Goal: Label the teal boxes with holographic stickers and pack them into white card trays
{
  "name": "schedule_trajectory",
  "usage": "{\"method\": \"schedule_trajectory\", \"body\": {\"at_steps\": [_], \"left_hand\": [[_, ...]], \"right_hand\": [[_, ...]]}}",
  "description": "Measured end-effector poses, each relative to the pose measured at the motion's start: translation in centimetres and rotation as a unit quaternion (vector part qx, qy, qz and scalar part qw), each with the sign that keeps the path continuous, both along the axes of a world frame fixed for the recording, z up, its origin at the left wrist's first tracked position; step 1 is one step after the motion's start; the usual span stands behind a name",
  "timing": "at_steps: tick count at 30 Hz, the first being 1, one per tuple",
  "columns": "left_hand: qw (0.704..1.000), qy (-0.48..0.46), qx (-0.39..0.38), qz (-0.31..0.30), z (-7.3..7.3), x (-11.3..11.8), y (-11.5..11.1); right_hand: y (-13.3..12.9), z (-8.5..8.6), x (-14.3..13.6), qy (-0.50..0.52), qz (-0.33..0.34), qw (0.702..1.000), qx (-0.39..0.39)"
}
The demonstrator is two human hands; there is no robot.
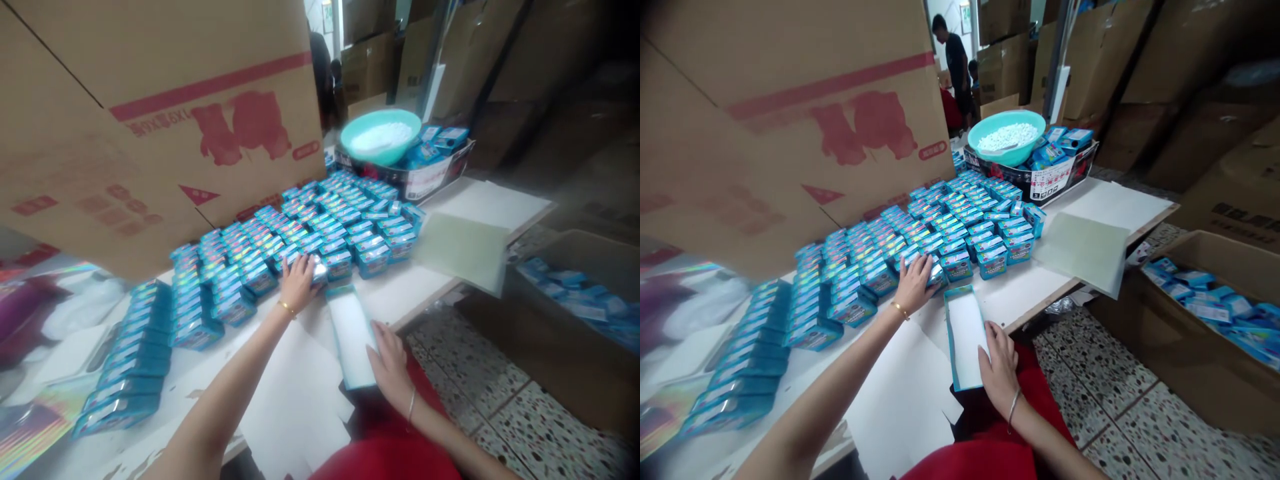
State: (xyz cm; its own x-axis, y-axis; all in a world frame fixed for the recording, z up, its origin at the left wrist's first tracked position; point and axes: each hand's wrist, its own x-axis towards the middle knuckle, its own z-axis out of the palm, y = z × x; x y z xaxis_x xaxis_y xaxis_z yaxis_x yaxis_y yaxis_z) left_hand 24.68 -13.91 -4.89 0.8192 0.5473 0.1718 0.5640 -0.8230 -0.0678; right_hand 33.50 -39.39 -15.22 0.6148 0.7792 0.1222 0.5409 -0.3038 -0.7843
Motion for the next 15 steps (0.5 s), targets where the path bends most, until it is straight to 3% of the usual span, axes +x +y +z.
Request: {"method": "schedule_trajectory", "body": {"at_steps": [4, 9, 12, 15], "left_hand": [[0.999, -0.026, -0.022, 0.028, 0.1, -1.4, 0.1], [0.998, 0.009, -0.001, 0.069, 0.9, -3.2, 2.4], [0.994, 0.044, -0.022, 0.097, 0.8, -3.3, 3.5], [0.99, 0.077, -0.04, 0.11, 0.4, -2.9, 2.9]], "right_hand": [[0.5, 0.0, 0.2, -0.073, 0.009, 0.997, -0.014], [1.7, 0.3, 0.2, -0.136, 0.007, 0.989, -0.063], [1.9, 0.8, -0.2, -0.16, 0.017, 0.982, -0.099], [1.7, 1.2, -0.4, -0.17, 0.015, 0.979, -0.111]]}}
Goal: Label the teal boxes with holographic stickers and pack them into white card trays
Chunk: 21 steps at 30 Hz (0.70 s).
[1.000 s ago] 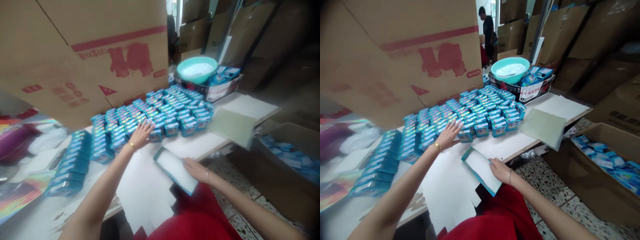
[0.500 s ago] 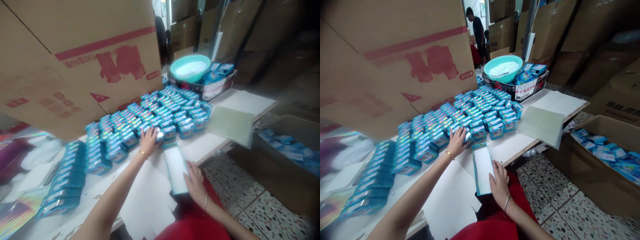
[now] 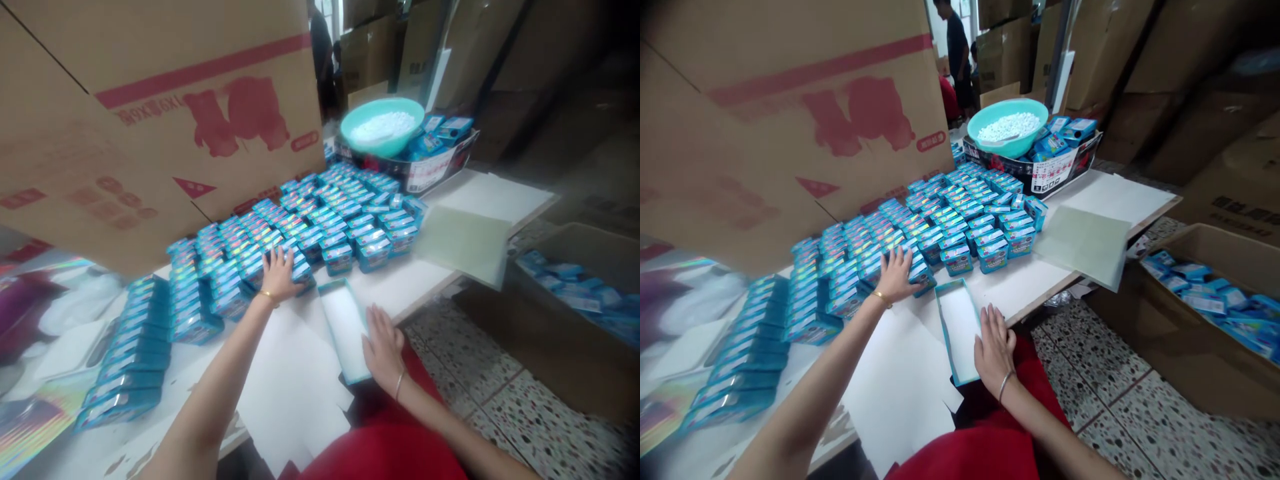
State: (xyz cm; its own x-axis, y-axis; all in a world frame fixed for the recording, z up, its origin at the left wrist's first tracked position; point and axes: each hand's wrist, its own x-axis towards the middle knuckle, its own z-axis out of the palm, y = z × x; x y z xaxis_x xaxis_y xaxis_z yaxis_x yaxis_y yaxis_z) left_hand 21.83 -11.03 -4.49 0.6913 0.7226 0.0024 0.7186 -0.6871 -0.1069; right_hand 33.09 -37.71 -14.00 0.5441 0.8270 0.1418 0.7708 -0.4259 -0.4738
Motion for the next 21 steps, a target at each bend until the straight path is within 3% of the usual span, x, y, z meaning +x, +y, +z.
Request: {"method": "schedule_trajectory", "body": {"at_steps": [6, 13, 17, 21], "left_hand": [[0.999, -0.011, 0.033, -0.001, 0.5, 0.4, -2.7], [0.997, -0.014, -0.035, 0.073, 2.0, 1.0, -0.7], [0.982, -0.14, -0.034, 0.122, 3.4, -0.8, -2.6], [0.949, -0.306, -0.063, 0.044, 5.4, -2.5, -6.1]], "right_hand": [[-0.2, 0.5, -0.1, -0.005, 0.002, 1.0, -0.014], [-0.1, 1.5, 0.1, 0.011, 0.021, 0.998, -0.064], [0.4, 1.3, 0.4, 0.03, 0.046, 0.997, -0.052], [1.3, 0.2, 0.7, 0.078, 0.072, 0.994, -0.023]]}}
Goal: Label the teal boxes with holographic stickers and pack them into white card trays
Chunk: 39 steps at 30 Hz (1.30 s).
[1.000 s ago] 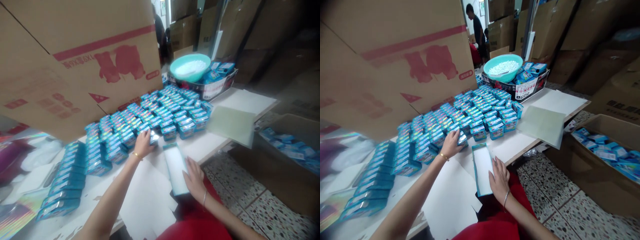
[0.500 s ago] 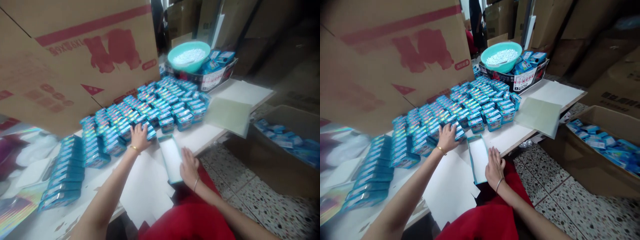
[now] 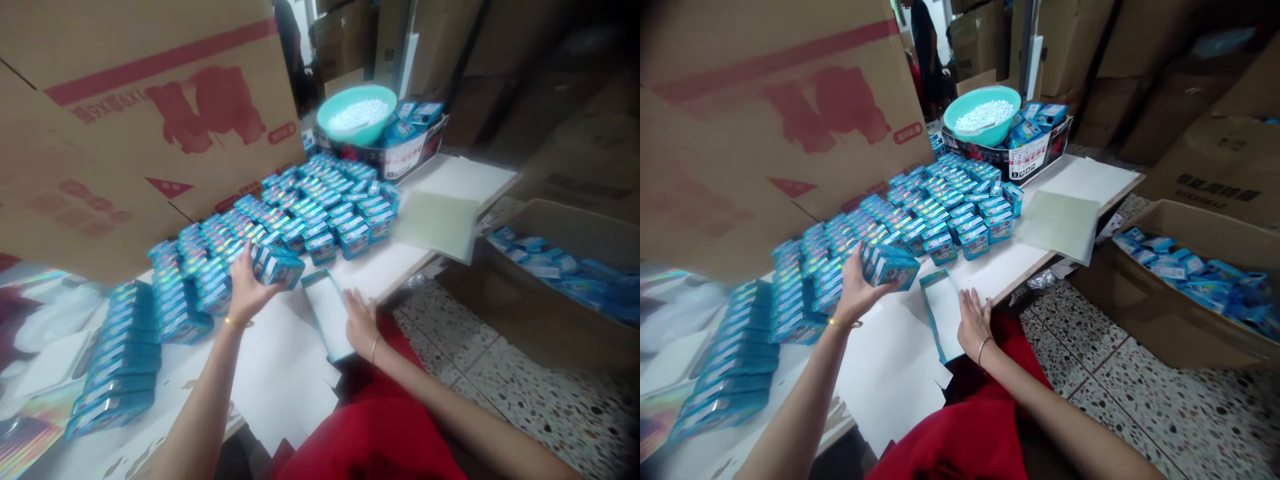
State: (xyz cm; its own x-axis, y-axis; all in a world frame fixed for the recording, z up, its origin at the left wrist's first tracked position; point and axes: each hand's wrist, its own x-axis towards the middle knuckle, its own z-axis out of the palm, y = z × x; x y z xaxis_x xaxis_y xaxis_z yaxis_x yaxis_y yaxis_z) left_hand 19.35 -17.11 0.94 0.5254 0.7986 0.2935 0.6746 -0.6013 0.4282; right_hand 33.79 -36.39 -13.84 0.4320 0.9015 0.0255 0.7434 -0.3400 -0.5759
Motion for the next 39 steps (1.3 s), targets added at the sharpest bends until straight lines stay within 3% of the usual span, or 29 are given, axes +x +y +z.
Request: {"method": "schedule_trajectory", "body": {"at_steps": [3, 6, 10, 15, 19, 24, 30, 32, 35, 39], "left_hand": [[0.993, -0.017, -0.062, -0.098, 0.5, 0.7, -2.3], [0.982, 0.073, -0.059, -0.164, 0.3, 2.6, -4.0], [0.964, 0.205, 0.017, -0.171, 0.6, 5.0, -5.6], [0.945, 0.267, 0.024, -0.188, 1.0, 7.4, -6.1], [0.94, 0.259, 0.023, -0.219, 0.1, 8.3, -5.0], [0.941, 0.195, 0.007, -0.275, -1.7, 7.7, -3.9], [0.942, 0.266, 0.037, -0.202, -3.4, 7.8, -4.1], [0.931, 0.297, 0.03, -0.209, -3.1, 8.0, -3.6], [0.91, 0.315, -0.019, -0.269, -1.8, 8.7, -1.5], [0.933, 0.266, 0.041, -0.239, -0.3, 11.5, 3.4]], "right_hand": [[0.7, -1.0, 0.0, 0.035, -0.016, 0.999, 0.033], [1.1, -1.8, 0.0, 0.065, -0.03, 0.995, 0.066], [1.3, -2.6, -0.1, 0.084, -0.045, 0.991, 0.095], [1.5, -3.2, -0.3, 0.084, -0.058, 0.99, 0.101], [1.4, -3.0, -0.3, 0.099, -0.042, 0.987, 0.123], [1.0, -2.9, -0.1, 0.107, -0.04, 0.983, 0.141], [1.0, -2.5, 0.8, 0.116, 0.001, 0.988, 0.106], [1.0, -2.2, 1.2, 0.119, 0.009, 0.988, 0.101], [1.0, -1.9, 1.6, 0.127, 0.025, 0.986, 0.106], [1.1, -1.7, 1.8, 0.131, 0.032, 0.985, 0.112]]}}
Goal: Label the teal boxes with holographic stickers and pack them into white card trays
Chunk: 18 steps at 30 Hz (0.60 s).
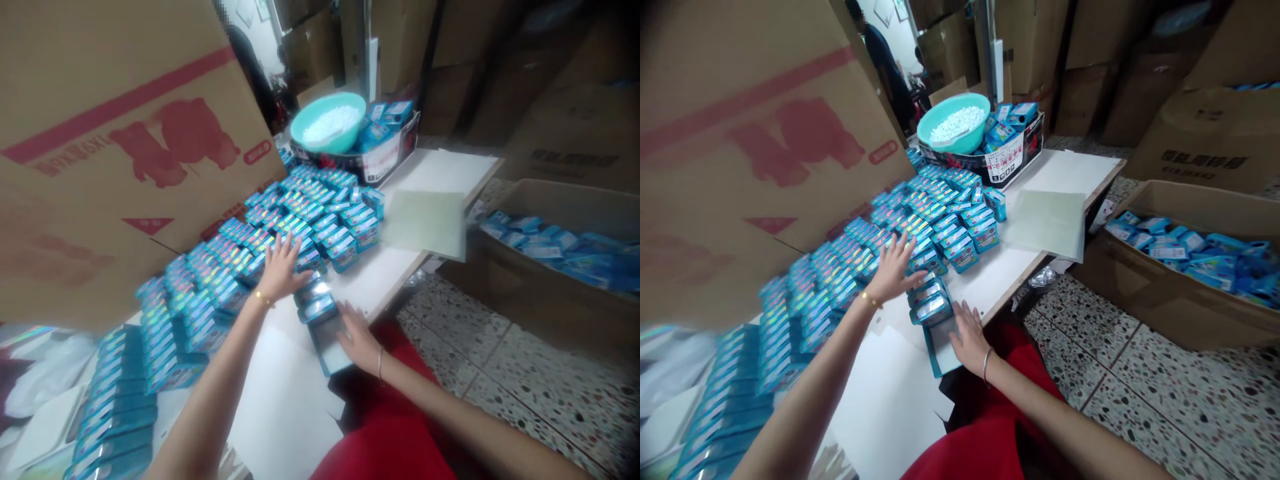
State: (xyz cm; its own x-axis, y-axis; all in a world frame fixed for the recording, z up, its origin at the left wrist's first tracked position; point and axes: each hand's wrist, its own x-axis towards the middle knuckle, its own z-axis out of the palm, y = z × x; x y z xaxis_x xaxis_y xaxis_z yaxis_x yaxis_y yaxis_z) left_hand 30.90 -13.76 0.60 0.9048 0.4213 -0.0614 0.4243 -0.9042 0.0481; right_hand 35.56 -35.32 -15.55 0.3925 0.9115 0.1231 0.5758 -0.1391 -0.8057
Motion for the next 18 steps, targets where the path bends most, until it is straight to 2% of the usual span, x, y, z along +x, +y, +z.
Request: {"method": "schedule_trajectory", "body": {"at_steps": [2, 4, 7, 10, 14, 18], "left_hand": [[1.0, 0.009, 0.027, 0.004, -0.2, 1.8, 2.4], [0.999, 0.044, 0.023, -0.013, -1.1, 3.2, 4.2], [0.996, 0.076, 0.024, -0.03, -2.7, 4.3, 5.6], [0.996, 0.072, 0.04, -0.043, -3.4, 4.2, 5.5], [0.995, 0.02, 0.066, -0.073, -3.2, 4.1, 4.5], [0.997, 0.017, 0.068, -0.022, -3.1, 5.0, 4.2]], "right_hand": [[0.0, 0.1, 0.0, -0.008, -0.004, 1.0, -0.003], [-0.1, 0.1, 0.0, -0.017, 0.0, 1.0, -0.008], [-0.3, 0.0, 0.0, -0.023, 0.011, 1.0, -0.011], [-0.3, -0.1, -0.1, -0.028, 0.01, 1.0, -0.01], [-0.2, -0.2, -0.3, -0.043, 0.001, 0.999, -0.008], [-0.2, -0.1, -0.4, -0.049, -0.002, 0.999, -0.006]]}}
